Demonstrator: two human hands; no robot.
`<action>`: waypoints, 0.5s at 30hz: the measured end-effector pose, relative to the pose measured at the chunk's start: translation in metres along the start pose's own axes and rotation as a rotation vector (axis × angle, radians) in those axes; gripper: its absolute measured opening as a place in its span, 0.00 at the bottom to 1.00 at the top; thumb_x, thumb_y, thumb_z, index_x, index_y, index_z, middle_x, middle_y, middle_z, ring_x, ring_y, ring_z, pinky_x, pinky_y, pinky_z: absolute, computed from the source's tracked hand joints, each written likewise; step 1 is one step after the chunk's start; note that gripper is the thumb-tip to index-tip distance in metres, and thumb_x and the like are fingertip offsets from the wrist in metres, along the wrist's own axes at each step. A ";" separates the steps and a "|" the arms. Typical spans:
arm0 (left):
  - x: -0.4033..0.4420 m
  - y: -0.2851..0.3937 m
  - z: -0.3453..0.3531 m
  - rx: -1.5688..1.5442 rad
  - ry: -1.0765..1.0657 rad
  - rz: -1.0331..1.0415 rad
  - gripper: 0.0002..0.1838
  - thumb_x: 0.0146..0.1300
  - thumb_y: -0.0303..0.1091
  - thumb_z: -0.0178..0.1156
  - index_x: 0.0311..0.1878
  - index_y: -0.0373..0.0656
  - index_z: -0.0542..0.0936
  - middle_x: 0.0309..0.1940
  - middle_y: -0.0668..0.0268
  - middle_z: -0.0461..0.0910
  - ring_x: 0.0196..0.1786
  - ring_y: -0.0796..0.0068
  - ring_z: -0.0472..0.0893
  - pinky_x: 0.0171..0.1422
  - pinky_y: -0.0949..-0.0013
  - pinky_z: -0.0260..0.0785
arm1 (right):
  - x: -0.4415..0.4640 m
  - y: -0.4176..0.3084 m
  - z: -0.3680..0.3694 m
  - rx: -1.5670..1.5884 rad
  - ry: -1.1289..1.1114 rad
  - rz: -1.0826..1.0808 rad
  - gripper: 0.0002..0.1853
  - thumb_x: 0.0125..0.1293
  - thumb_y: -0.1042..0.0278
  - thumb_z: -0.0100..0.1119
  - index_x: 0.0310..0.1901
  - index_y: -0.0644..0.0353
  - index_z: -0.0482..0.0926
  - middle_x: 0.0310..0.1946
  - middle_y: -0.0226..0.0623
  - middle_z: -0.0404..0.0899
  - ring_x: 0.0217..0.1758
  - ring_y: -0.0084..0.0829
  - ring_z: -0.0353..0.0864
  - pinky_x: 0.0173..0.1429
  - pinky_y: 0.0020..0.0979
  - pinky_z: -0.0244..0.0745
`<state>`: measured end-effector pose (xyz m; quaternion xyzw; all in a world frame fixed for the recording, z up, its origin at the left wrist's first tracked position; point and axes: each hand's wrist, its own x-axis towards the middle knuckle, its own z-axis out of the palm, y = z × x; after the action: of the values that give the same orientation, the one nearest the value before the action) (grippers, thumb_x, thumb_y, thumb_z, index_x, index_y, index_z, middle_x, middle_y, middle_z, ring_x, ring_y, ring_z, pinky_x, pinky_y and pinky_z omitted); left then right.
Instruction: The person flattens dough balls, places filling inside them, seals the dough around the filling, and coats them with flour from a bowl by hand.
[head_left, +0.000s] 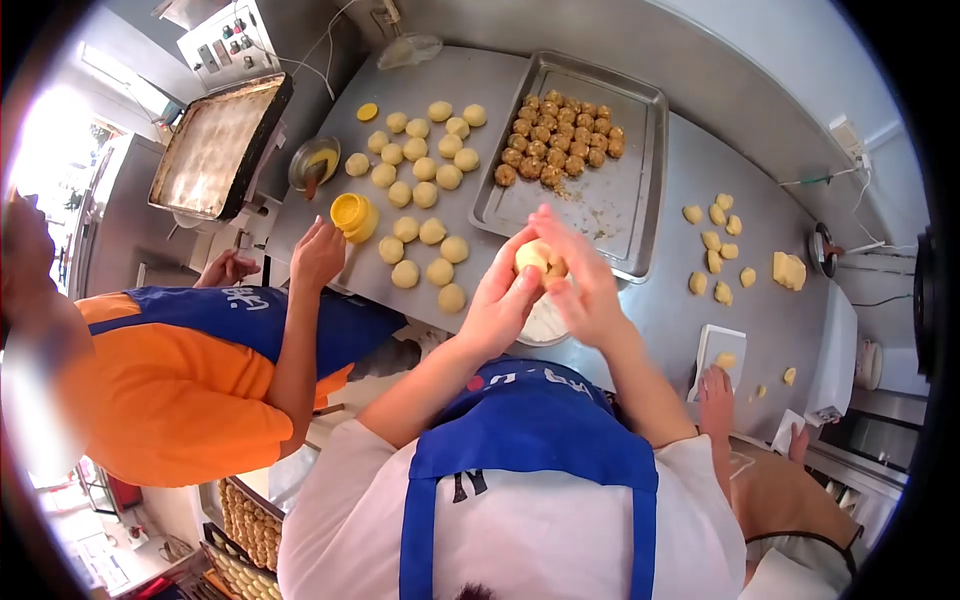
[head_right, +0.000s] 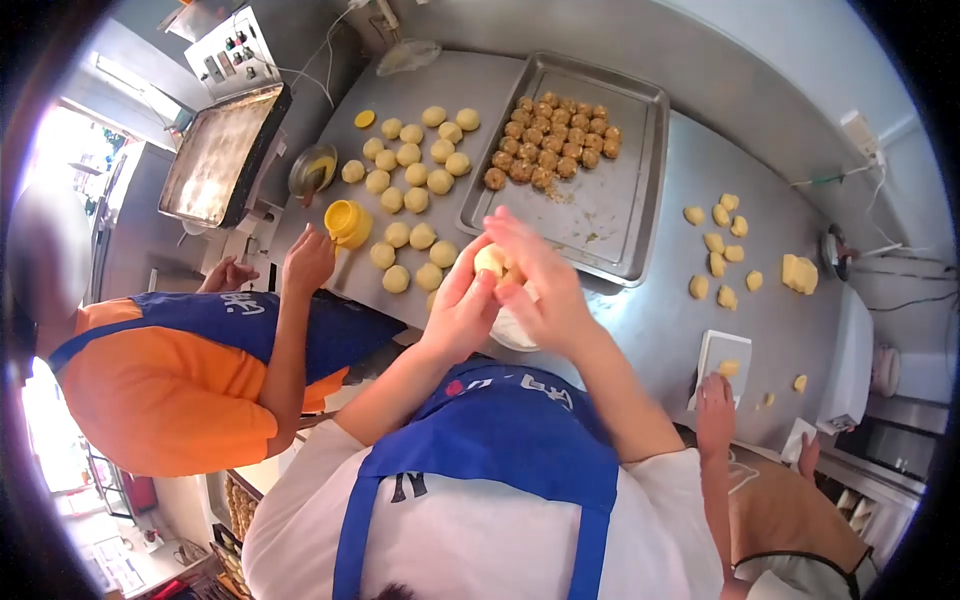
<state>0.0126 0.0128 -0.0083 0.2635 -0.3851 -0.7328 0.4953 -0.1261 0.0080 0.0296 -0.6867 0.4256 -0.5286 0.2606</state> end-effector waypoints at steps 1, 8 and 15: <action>-0.002 0.002 0.001 -0.110 -0.017 -0.048 0.29 0.80 0.35 0.44 0.79 0.41 0.50 0.69 0.58 0.65 0.71 0.67 0.69 0.75 0.61 0.63 | 0.000 0.016 -0.006 -0.047 -0.094 -0.112 0.17 0.70 0.68 0.54 0.57 0.62 0.80 0.60 0.43 0.80 0.72 0.45 0.72 0.77 0.51 0.58; 0.003 0.015 -0.001 -0.168 -0.024 -0.115 0.24 0.82 0.38 0.42 0.75 0.40 0.59 0.70 0.59 0.66 0.72 0.66 0.67 0.75 0.58 0.62 | 0.003 0.024 0.016 0.054 0.018 -0.139 0.17 0.74 0.63 0.50 0.56 0.61 0.82 0.60 0.43 0.81 0.69 0.45 0.75 0.77 0.49 0.57; 0.010 -0.038 -0.051 -0.484 0.108 -0.189 0.34 0.78 0.63 0.33 0.74 0.49 0.62 0.72 0.57 0.66 0.72 0.59 0.68 0.78 0.50 0.55 | 0.004 0.056 0.020 0.552 -0.067 0.299 0.18 0.69 0.68 0.41 0.42 0.65 0.83 0.46 0.44 0.87 0.51 0.40 0.85 0.70 0.44 0.66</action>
<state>0.0282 -0.0034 -0.0682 0.2109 -0.1453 -0.8313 0.4933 -0.1241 -0.0251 -0.0200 -0.5368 0.3537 -0.5571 0.5257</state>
